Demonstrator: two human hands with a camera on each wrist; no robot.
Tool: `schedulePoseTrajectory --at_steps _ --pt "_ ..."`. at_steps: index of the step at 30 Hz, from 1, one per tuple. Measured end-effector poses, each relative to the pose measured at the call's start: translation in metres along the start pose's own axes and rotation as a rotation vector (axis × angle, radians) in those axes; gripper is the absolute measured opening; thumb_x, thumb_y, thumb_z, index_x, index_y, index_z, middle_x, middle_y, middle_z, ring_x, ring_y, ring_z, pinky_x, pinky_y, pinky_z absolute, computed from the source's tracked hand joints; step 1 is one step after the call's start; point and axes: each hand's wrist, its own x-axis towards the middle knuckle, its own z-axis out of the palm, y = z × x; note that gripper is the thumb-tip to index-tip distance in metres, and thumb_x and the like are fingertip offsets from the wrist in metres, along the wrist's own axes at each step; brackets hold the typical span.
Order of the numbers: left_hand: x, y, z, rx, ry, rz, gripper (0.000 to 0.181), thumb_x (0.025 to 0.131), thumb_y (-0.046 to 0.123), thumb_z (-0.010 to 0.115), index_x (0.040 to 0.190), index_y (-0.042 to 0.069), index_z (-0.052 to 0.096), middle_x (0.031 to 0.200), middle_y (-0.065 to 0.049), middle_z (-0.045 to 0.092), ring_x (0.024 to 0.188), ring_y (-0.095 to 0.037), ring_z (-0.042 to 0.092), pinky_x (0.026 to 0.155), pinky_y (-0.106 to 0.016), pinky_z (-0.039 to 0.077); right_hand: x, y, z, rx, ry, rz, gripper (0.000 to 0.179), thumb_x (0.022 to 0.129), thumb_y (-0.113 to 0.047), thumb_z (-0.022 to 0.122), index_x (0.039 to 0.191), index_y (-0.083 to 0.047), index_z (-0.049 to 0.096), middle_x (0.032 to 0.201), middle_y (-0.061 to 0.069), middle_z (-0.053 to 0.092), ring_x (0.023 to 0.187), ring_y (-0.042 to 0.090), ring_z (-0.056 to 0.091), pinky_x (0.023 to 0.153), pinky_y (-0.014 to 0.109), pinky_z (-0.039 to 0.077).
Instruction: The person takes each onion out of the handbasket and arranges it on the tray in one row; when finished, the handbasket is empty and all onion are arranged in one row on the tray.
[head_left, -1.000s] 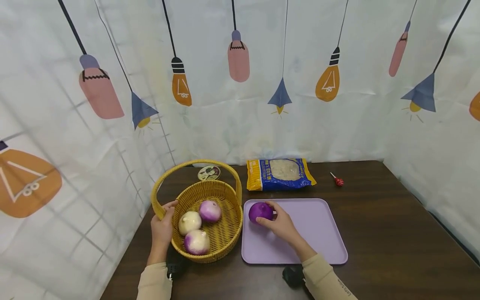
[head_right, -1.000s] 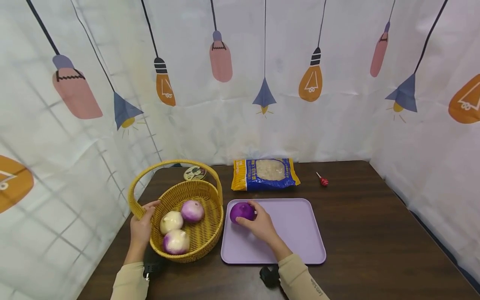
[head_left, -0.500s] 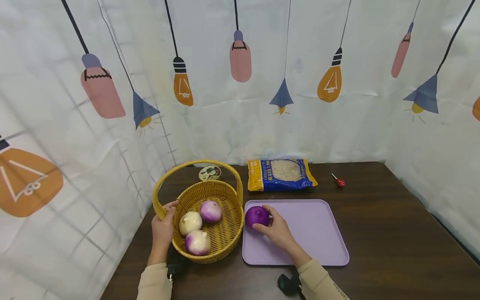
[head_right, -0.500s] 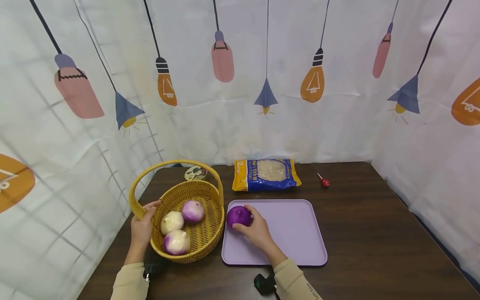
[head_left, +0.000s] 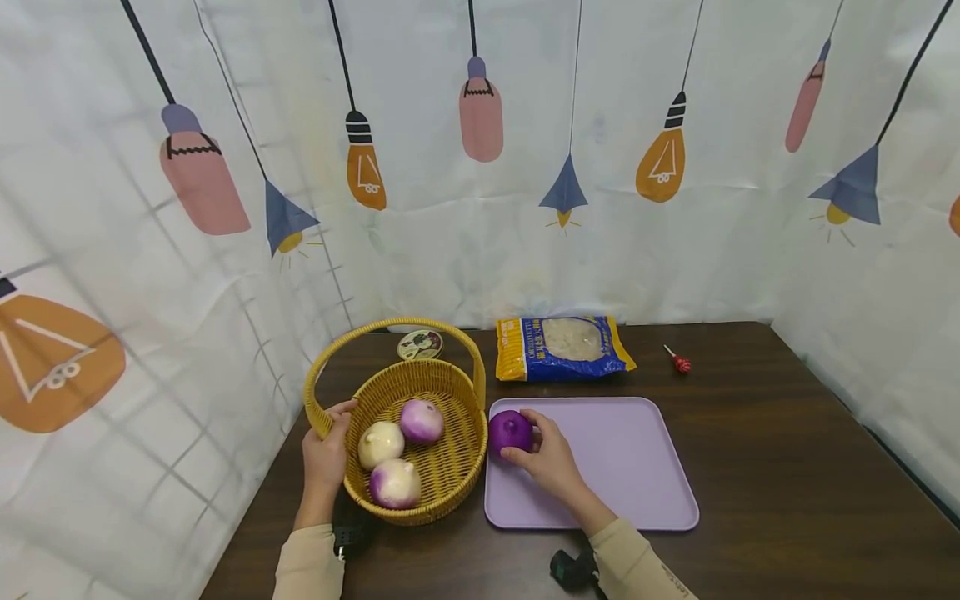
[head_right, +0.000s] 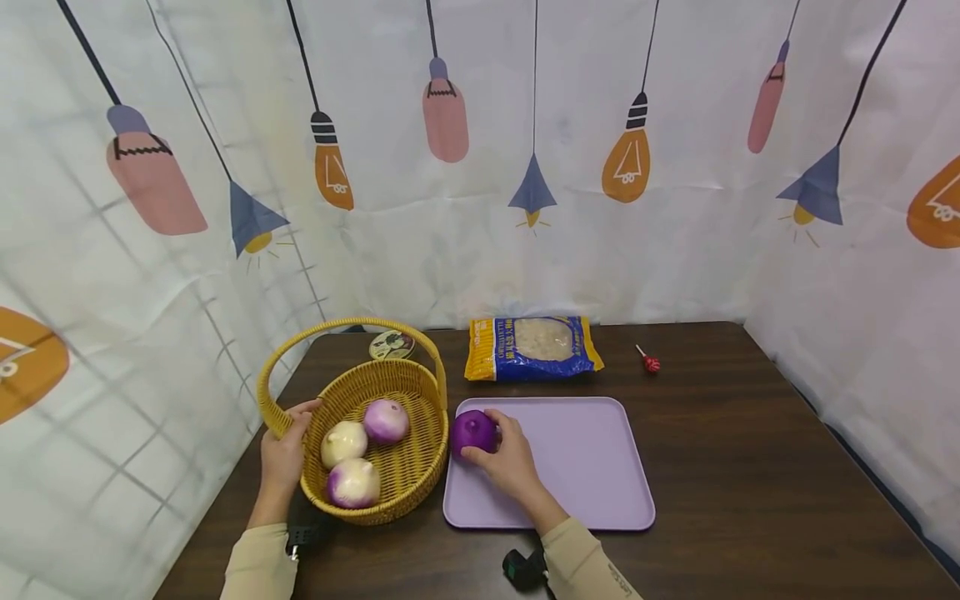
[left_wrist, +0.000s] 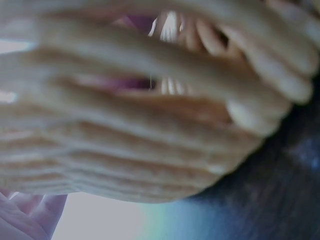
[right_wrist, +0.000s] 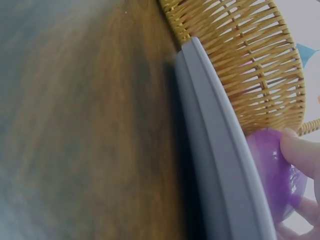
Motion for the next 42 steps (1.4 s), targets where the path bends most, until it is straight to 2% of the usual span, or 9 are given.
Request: schedulePoseTrajectory --at_steps 8,17,22,28,32,35,38,42 --pt "0.002 -0.005 0.001 -0.006 0.031 0.039 0.031 0.101 0.021 0.055 0.102 -0.008 0.065 0.116 -0.013 0.069 0.103 0.004 0.056 0.089 -0.009 0.039 -0.003 -0.002 0.002 0.023 0.021 -0.036 0.07 0.077 -0.016 0.084 0.136 0.0 0.051 0.129 0.024 0.054 0.107 0.035 0.062 0.089 0.041 0.053" --pt "0.0 -0.006 0.001 -0.001 0.021 0.029 0.033 0.101 0.022 0.054 0.104 -0.01 0.064 0.121 -0.019 0.066 0.104 0.003 0.055 0.089 -0.008 0.038 -0.005 -0.001 -0.002 0.062 0.003 -0.022 0.075 0.076 -0.016 0.084 0.139 0.004 0.047 0.13 0.028 0.054 0.108 0.039 0.062 0.089 0.043 0.053" --pt "-0.001 -0.005 0.001 0.008 0.031 0.034 0.033 0.101 0.022 0.055 0.1 -0.01 0.062 0.119 -0.018 0.067 0.104 0.002 0.056 0.087 -0.009 0.039 -0.004 -0.003 -0.005 0.101 -0.014 0.008 0.076 0.076 -0.016 0.084 0.139 0.003 0.047 0.13 0.027 0.054 0.106 0.038 0.063 0.086 0.041 0.054" --pt "-0.003 0.006 -0.001 0.001 0.032 -0.005 0.028 0.1 0.016 0.056 0.098 -0.011 0.059 0.12 -0.019 0.066 0.108 -0.007 0.058 0.085 -0.008 0.039 -0.004 -0.002 -0.007 0.088 -0.02 0.009 0.074 0.077 -0.016 0.084 0.138 0.004 0.047 0.131 0.028 0.054 0.105 0.038 0.064 0.085 0.04 0.055" --pt "-0.01 0.023 -0.002 0.012 0.019 -0.009 0.026 0.099 0.013 0.056 0.1 -0.012 0.062 0.12 -0.021 0.066 0.109 -0.013 0.058 0.085 -0.008 0.039 -0.003 -0.001 -0.009 0.03 0.014 0.015 0.069 0.08 -0.023 0.081 0.137 0.0 0.05 0.134 0.025 0.053 0.11 0.039 0.061 0.088 0.044 0.053" --pt "-0.014 0.031 -0.003 0.03 0.016 0.003 0.025 0.099 0.012 0.055 0.102 -0.012 0.063 0.119 -0.023 0.065 0.106 -0.01 0.059 0.083 -0.008 0.039 -0.002 -0.003 -0.012 0.021 0.061 0.014 0.064 0.082 -0.024 0.08 0.135 -0.001 0.052 0.137 0.02 0.053 0.115 0.04 0.058 0.091 0.047 0.051" --pt "-0.014 0.032 -0.003 0.037 0.013 0.006 0.025 0.099 0.012 0.055 0.104 -0.011 0.064 0.119 -0.023 0.065 0.105 -0.006 0.059 0.082 -0.008 0.039 -0.002 -0.008 -0.015 0.03 0.121 -0.013 0.059 0.083 -0.021 0.079 0.133 -0.001 0.055 0.135 0.018 0.054 0.116 0.04 0.055 0.092 0.048 0.05" --pt "-0.012 0.029 -0.004 0.011 0.014 -0.006 0.026 0.099 0.012 0.056 0.101 -0.012 0.063 0.12 -0.023 0.065 0.104 -0.003 0.058 0.084 -0.008 0.039 -0.001 -0.023 -0.018 0.02 0.194 -0.072 0.051 0.082 -0.018 0.079 0.127 -0.005 0.06 0.127 0.013 0.058 0.111 0.037 0.054 0.09 0.046 0.052"
